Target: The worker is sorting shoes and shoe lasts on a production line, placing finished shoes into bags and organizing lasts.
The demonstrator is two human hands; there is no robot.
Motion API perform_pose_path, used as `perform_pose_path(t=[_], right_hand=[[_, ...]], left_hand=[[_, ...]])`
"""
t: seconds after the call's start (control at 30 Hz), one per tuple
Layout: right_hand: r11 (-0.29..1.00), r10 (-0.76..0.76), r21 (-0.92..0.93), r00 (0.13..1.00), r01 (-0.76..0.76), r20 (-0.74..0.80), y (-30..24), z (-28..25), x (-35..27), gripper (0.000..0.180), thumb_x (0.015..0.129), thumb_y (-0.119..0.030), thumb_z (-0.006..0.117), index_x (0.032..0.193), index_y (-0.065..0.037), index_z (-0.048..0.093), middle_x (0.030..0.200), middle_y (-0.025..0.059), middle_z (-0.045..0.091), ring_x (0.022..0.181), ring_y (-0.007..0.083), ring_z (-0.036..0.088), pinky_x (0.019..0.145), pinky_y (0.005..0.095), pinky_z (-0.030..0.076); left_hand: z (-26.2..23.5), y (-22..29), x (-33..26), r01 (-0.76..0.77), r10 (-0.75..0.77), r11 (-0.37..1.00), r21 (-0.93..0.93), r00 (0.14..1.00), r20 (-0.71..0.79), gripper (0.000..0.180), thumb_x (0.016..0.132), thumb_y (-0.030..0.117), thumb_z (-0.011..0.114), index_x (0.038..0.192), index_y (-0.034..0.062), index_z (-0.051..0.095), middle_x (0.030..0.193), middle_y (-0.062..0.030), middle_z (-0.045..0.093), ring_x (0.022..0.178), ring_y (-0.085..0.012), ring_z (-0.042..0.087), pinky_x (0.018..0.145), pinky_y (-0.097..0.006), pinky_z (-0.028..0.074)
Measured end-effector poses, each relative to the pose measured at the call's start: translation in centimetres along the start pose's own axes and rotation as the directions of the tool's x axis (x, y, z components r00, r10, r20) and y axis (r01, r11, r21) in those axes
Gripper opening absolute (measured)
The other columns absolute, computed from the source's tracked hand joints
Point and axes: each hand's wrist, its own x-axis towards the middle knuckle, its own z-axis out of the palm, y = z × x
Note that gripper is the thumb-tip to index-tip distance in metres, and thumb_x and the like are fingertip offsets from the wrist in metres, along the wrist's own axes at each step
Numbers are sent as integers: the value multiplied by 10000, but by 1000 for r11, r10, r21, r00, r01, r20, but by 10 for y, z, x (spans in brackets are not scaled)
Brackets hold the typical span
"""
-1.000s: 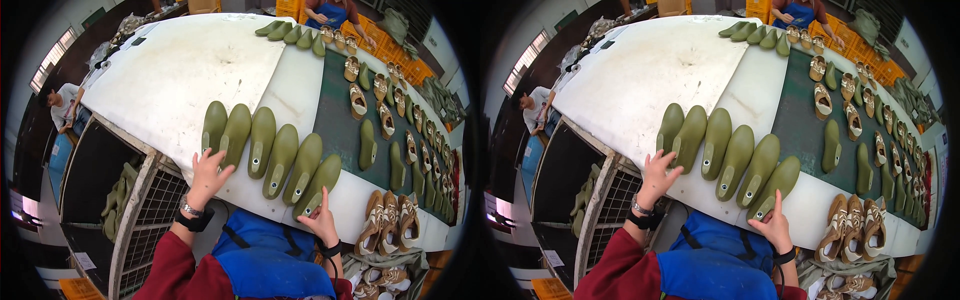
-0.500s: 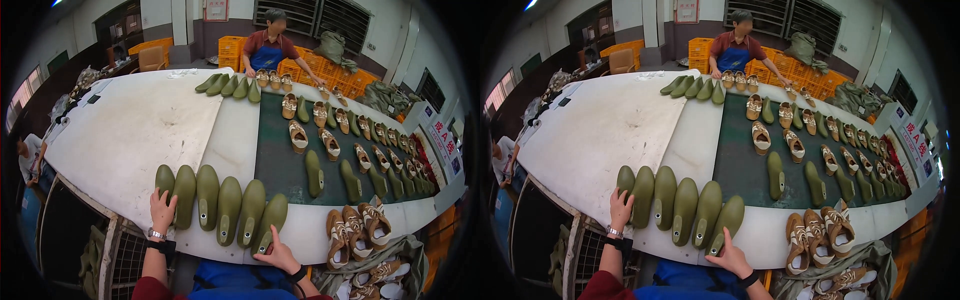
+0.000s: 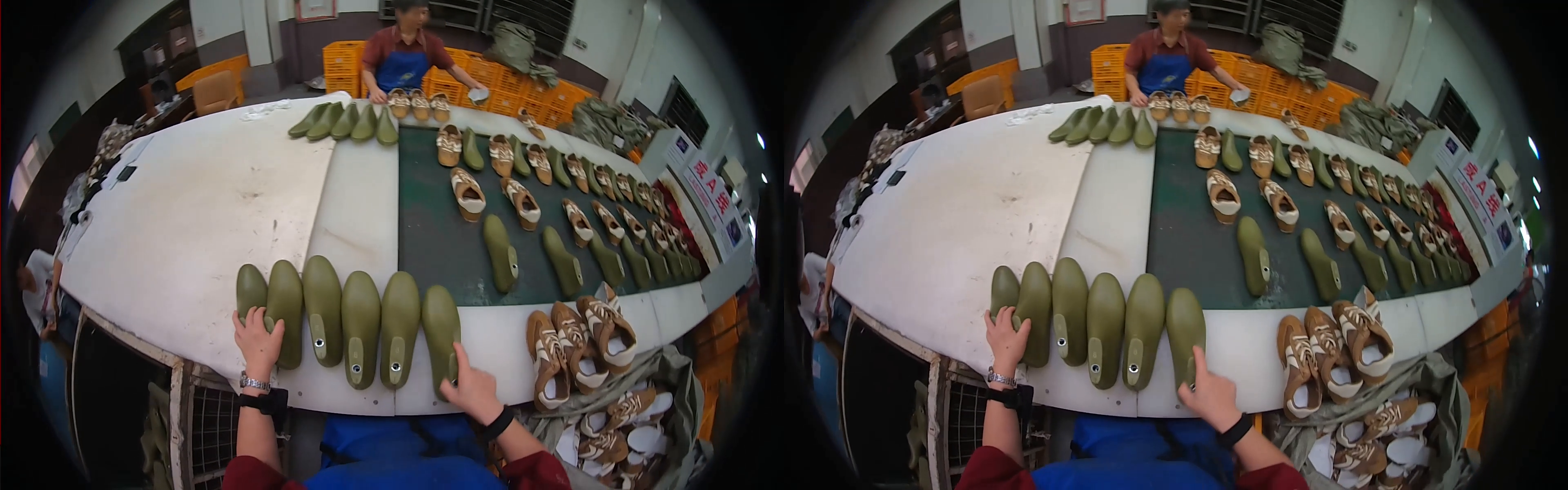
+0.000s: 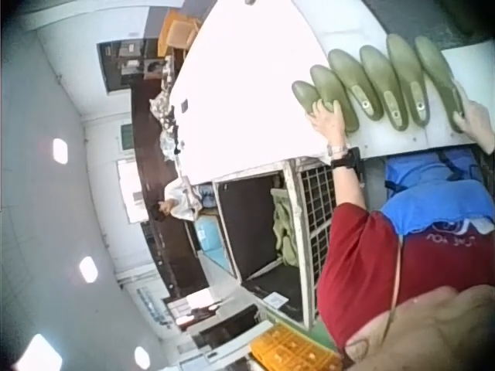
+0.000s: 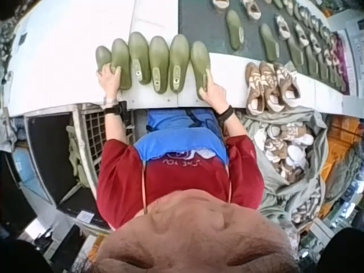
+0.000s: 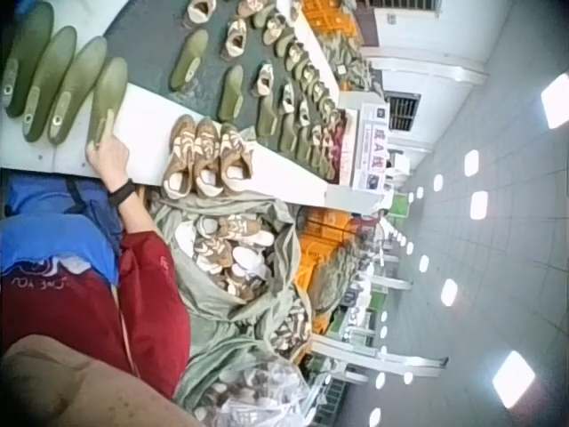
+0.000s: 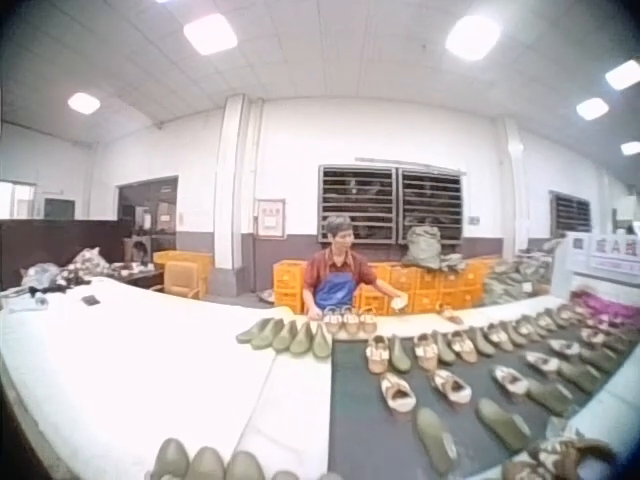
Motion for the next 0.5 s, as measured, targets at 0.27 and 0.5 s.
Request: perform_pose_path(t=[0.27, 0.5], right_hand=[[972, -79, -228, 995, 64, -54, 61, -24, 106, 756, 780, -300, 600, 1347, 24, 219, 634, 168, 610, 558, 339, 603, 509, 437, 474], [983, 133, -122, 991, -136, -29, 55, 14, 234, 700, 834, -227, 476, 1416, -33, 139, 918, 220, 644, 827, 344, 639, 745, 444, 487]], left_hand=[[2, 13, 9, 17, -17, 998, -65, 1000, 2, 449, 776, 312, 595, 1137, 50, 542, 1153, -122, 565, 1262, -400, 263, 994, -505, 263], [5, 16, 11, -13, 12, 998, -66, 1000, -4, 445, 780, 292, 597, 1147, 46, 541, 1142, -131, 573, 1265, -403, 264, 987, -495, 279]])
